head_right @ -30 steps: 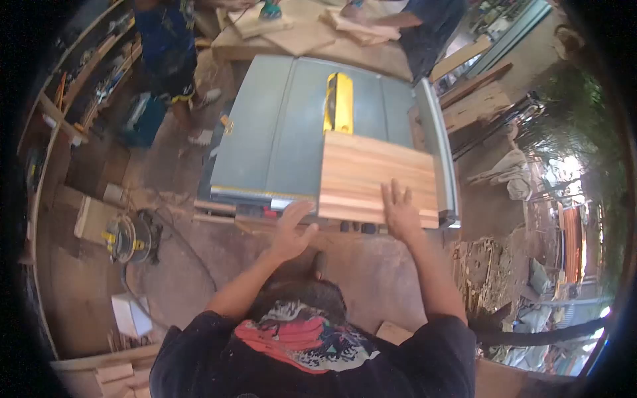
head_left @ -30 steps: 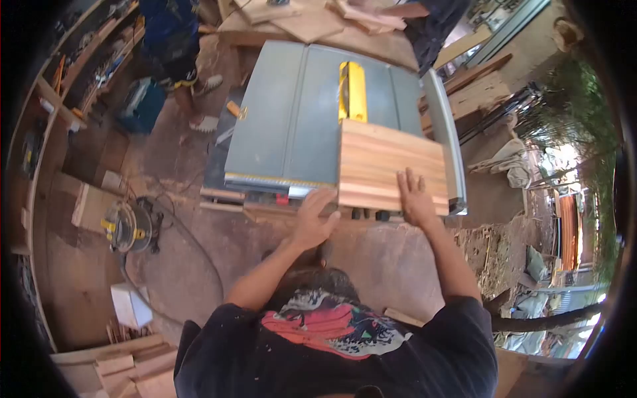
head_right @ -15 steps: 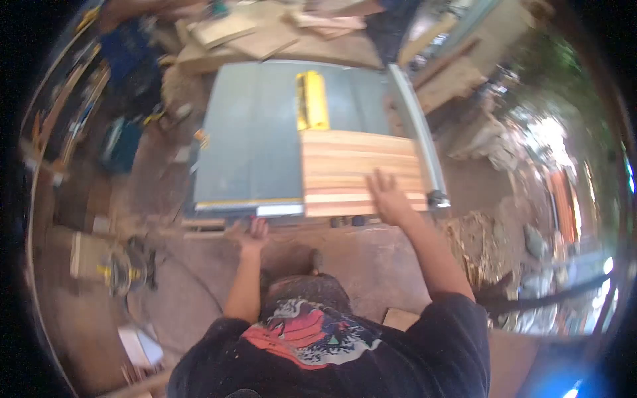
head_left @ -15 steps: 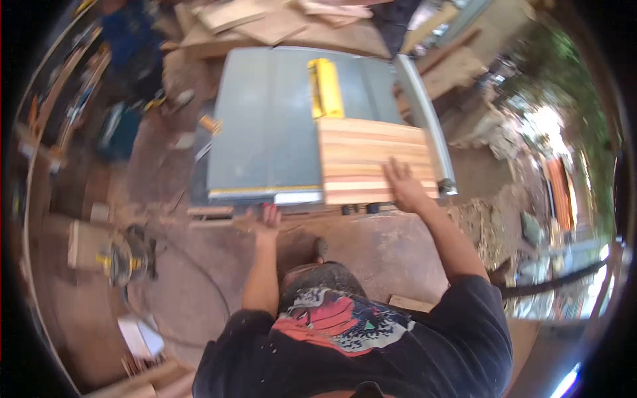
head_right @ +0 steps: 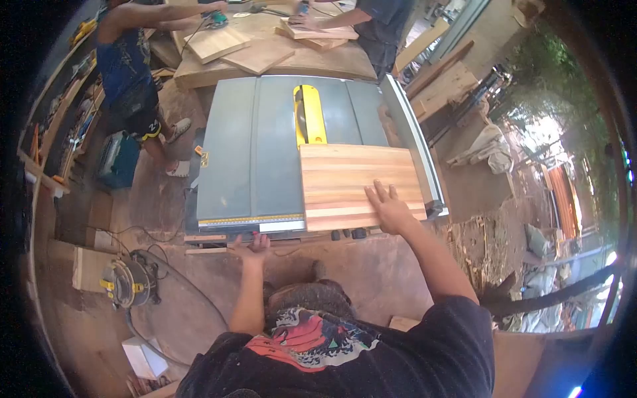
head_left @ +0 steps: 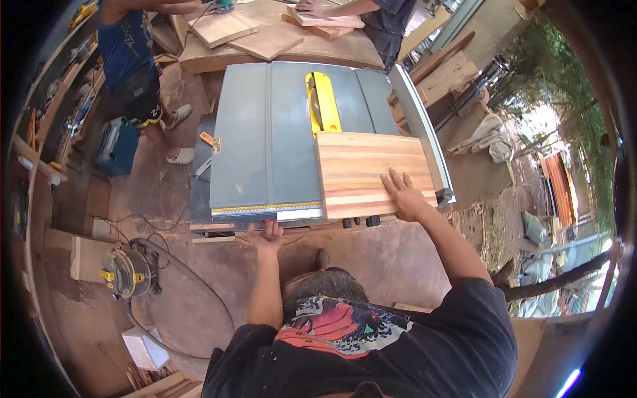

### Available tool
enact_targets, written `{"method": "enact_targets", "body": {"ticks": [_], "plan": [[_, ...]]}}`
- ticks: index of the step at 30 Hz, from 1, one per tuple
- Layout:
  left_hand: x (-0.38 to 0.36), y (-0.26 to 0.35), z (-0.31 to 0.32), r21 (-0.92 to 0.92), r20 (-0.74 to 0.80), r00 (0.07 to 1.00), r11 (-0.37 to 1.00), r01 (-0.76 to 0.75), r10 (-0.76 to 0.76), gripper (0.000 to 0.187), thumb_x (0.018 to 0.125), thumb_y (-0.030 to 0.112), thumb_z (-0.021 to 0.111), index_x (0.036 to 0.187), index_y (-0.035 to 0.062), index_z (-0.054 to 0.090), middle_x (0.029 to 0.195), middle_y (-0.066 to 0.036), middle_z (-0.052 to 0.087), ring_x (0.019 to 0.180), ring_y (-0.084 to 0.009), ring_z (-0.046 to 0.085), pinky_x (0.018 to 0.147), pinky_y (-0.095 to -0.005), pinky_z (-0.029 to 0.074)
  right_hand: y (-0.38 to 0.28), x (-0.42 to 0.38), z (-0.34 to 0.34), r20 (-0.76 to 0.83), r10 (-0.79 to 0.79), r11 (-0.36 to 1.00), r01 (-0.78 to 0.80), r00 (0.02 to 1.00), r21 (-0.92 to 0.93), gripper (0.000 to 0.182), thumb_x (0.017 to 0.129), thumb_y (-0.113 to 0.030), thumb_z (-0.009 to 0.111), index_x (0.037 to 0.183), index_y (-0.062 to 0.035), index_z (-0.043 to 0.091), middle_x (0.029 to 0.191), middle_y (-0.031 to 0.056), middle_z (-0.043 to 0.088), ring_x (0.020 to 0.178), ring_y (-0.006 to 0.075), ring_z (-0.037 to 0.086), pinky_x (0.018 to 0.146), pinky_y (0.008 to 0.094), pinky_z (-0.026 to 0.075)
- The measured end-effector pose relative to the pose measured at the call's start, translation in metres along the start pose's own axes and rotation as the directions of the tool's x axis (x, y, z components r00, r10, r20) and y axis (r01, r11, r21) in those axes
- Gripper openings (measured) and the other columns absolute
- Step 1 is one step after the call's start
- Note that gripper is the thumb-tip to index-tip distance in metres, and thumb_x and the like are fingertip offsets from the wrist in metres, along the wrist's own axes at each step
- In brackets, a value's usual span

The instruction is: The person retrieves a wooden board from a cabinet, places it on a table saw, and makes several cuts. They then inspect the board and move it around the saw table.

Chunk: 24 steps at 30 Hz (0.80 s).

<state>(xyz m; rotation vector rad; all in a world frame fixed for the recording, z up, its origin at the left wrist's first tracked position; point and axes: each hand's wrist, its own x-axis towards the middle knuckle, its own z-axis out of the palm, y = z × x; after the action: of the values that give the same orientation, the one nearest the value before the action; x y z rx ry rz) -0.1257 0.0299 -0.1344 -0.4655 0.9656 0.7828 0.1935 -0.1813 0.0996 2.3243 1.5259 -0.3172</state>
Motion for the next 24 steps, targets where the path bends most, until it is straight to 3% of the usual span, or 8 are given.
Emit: {"method": "enact_targets", "body": {"ticks": [1, 3, 4, 6, 7, 9, 16, 24], "plan": [[0.004, 0.004, -0.006, -0.016, 0.000, 1.000, 1.000, -0.004, 0.004, 0.071, 0.086, 0.054, 0.060, 0.122, -0.0055, 0.048, 0.127, -0.015, 0.056, 0.115, -0.0281, 0.050, 0.109, -0.0434, 0.035, -0.001, 0.000, -0.004, 0.016, 0.008, 1.000, -0.008, 1.000, 0.014, 0.097, 0.076, 0.002, 0.062, 0.160, -0.0170, 0.017, 0.166, 0.0191, 0.016, 0.143, 0.0561, 0.026, 0.109, 0.0514, 0.046], [0.012, 0.014, -0.019, 0.226, 0.047, 0.998, 0.972, -0.062, 0.052, 0.060, 0.090, 0.049, 0.060, 0.117, -0.0040, 0.051, 0.123, -0.016, 0.060, 0.098, -0.0237, 0.055, 0.100, -0.0412, 0.042, -0.002, 0.003, -0.005, 0.035, 0.003, 1.000, -0.003, 0.999, 0.019, 0.099, 0.075, 0.002, 0.063, 0.160, -0.0172, 0.017, 0.166, 0.0187, 0.015, 0.144, 0.0562, 0.026, 0.109, 0.0514, 0.046], [0.017, 0.018, -0.026, 0.208, 0.043, 0.998, 0.976, -0.062, 0.054, 0.060, 0.090, 0.049, 0.060, 0.117, -0.0040, 0.051, 0.123, -0.016, 0.060, 0.098, -0.0237, 0.055, 0.100, -0.0412, 0.042, -0.001, 0.006, -0.006, 0.031, 0.002, 1.000, -0.003, 1.000, 0.021, 0.101, 0.074, 0.000, 0.065, 0.161, -0.0175, 0.016, 0.166, 0.0186, 0.015, 0.144, 0.0563, 0.025, 0.110, 0.0515, 0.044], [0.025, 0.027, -0.039, 0.192, 0.058, 0.998, 0.981, -0.016, 0.005, 0.054, 0.091, 0.045, 0.060, 0.118, -0.0013, 0.054, 0.120, -0.016, 0.064, 0.075, -0.0197, 0.052, 0.086, -0.0386, 0.047, 0.001, 0.012, -0.011, 0.029, -0.014, 1.000, 0.013, 0.999, 0.011, 0.102, 0.073, -0.001, 0.066, 0.161, -0.0178, 0.015, 0.166, 0.0186, 0.015, 0.144, 0.0563, 0.025, 0.112, 0.0517, 0.043], [0.029, 0.030, -0.043, 0.176, 0.055, 0.998, 0.984, -0.020, 0.011, 0.054, 0.091, 0.045, 0.060, 0.118, -0.0013, 0.054, 0.120, -0.016, 0.064, 0.075, -0.0197, 0.052, 0.086, -0.0386, 0.047, -0.001, 0.014, -0.017, 0.057, -0.004, 1.000, 0.002, 0.998, 0.022, 0.104, 0.072, -0.002, 0.067, 0.161, -0.0176, 0.015, 0.166, 0.0191, 0.014, 0.144, 0.0566, 0.025, 0.113, 0.0522, 0.041], [0.036, 0.035, -0.054, 0.208, 0.043, 0.998, 0.976, -0.056, 0.048, 0.076, 0.090, 0.047, 0.063, 0.146, 0.0037, 0.036, 0.137, -0.019, 0.056, 0.128, -0.0331, 0.050, 0.106, -0.0479, 0.043, 0.001, 0.019, -0.016, 0.088, 0.001, 1.000, -0.004, 0.996, 0.029, 0.106, 0.071, -0.003, 0.068, 0.161, -0.0174, 0.014, 0.166, 0.0196, 0.013, 0.144, 0.0569, 0.025, 0.115, 0.0526, 0.039], [0.042, 0.041, -0.063, 0.233, 0.014, 0.995, 0.968, -0.098, 0.097, 0.064, 0.093, 0.046, 0.057, 0.140, 0.0038, 0.046, 0.129, -0.016, 0.059, 0.121, -0.0327, 0.053, 0.103, -0.0531, 0.047, 0.014, 0.047, -0.013, 0.069, 0.004, 1.000, -0.005, 0.998, 0.014, 0.107, 0.071, -0.005, 0.068, 0.161, -0.0169, 0.012, 0.166, 0.0204, 0.012, 0.144, 0.0572, 0.024, 0.117, 0.0524, 0.035], [0.034, 0.034, -0.048, 0.126, 0.098, 0.994, 0.990, -0.070, 0.058, 0.073, 0.089, 0.042, 0.060, 0.143, -0.0026, 0.039, 0.147, -0.021, 0.041, 0.139, -0.0391, 0.040, 0.114, -0.0554, 0.036, 0.024, 0.067, -0.020, 0.081, -0.014, 0.999, 0.012, 0.997, 0.032, 0.114, 0.067, -0.009, 0.075, 0.161, -0.0165, 0.012, 0.166, 0.0231, 0.012, 0.143, 0.0581, 0.023, 0.119, 0.0524, 0.032]]}}
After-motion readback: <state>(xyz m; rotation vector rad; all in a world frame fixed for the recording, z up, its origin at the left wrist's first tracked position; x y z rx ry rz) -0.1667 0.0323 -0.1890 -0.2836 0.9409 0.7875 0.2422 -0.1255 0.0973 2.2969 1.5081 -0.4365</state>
